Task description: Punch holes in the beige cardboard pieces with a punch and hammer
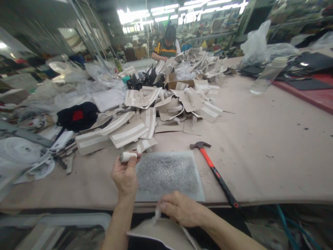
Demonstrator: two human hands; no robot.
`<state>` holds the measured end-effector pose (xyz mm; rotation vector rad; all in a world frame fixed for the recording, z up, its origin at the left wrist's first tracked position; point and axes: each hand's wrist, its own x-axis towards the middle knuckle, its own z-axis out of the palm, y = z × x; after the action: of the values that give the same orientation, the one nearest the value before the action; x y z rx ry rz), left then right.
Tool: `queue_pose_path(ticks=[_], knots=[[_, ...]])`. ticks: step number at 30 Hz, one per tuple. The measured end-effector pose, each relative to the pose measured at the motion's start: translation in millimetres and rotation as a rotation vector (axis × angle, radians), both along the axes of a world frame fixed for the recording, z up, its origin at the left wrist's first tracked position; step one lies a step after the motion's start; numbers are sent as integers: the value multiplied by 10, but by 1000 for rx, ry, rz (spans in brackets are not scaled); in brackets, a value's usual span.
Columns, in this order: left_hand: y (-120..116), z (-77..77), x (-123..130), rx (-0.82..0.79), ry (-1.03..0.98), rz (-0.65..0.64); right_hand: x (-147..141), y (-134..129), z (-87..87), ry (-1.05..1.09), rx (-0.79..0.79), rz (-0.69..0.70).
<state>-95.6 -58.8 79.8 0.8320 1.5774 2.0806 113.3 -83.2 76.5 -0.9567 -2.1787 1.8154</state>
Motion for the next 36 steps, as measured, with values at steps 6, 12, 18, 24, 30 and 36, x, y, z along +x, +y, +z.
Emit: queue_pose_path(ticks=[6,12,18,24,30,36], knots=[[-10,58,-101,-10,30,-27,193,273,148,-285,452,-658],[93,-158,177,-109,-7,-207,215,188,66,-283,214,-138],[84,-68,212,-97,32,-251,284,164,106,-38,162,-450],[184,-181,355,-140,11,-385,218,318,-116,-538,439,-620],[403,-485,737,-200,17,-660,7,233,-234,-647,482,-481],[474,-756,868,-247,-12,-786,83,221,-226,-641,496,-401]])
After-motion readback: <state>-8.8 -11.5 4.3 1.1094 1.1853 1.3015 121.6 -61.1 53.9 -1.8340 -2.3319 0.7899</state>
